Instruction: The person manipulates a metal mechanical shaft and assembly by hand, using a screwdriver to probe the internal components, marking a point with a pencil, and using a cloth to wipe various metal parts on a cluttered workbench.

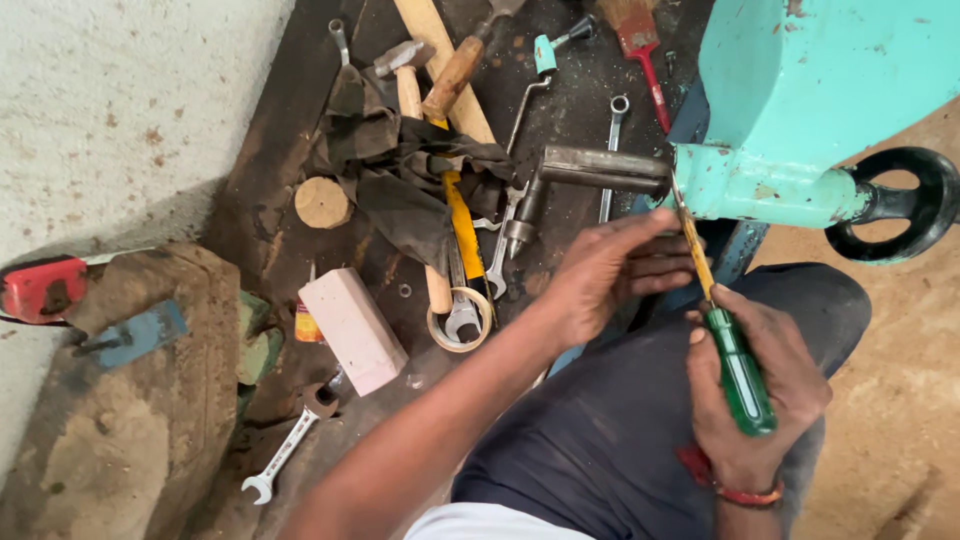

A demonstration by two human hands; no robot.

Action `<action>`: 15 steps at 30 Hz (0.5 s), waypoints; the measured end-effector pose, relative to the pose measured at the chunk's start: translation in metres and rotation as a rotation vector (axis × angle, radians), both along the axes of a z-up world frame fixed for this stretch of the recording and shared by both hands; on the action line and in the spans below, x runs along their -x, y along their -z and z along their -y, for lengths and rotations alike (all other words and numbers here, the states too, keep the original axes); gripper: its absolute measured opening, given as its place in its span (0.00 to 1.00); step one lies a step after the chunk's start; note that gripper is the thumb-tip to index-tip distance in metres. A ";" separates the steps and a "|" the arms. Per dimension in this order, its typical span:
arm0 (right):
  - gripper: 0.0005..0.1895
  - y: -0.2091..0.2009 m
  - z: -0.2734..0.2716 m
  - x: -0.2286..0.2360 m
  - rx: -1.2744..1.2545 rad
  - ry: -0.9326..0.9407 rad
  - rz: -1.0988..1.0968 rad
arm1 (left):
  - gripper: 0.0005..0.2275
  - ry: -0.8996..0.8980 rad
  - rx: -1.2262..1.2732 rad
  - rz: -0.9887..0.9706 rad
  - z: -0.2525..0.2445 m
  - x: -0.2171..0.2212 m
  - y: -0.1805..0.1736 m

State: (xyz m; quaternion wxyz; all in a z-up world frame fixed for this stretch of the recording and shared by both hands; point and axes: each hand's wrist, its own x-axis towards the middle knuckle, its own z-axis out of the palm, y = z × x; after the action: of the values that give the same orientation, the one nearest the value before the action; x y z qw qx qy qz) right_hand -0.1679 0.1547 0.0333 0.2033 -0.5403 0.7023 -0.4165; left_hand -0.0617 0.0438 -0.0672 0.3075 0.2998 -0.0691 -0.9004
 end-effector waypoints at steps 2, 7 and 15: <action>0.15 -0.004 0.008 0.001 -0.020 -0.015 0.000 | 0.20 -0.045 0.009 -0.066 0.000 0.010 0.006; 0.19 -0.015 0.022 0.013 -0.081 -0.053 -0.053 | 0.17 -0.050 -0.066 -0.124 -0.004 0.025 0.019; 0.21 -0.039 0.046 0.060 -0.420 -0.246 -0.263 | 0.17 -0.101 -0.076 -0.239 -0.002 0.042 0.034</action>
State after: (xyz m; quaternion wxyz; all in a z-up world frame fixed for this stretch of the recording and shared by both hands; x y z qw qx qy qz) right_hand -0.2282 0.1091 0.0727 0.2669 -0.6170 0.7228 -0.1603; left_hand -0.1035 0.0455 -0.1016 0.3468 0.2048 0.0174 -0.9152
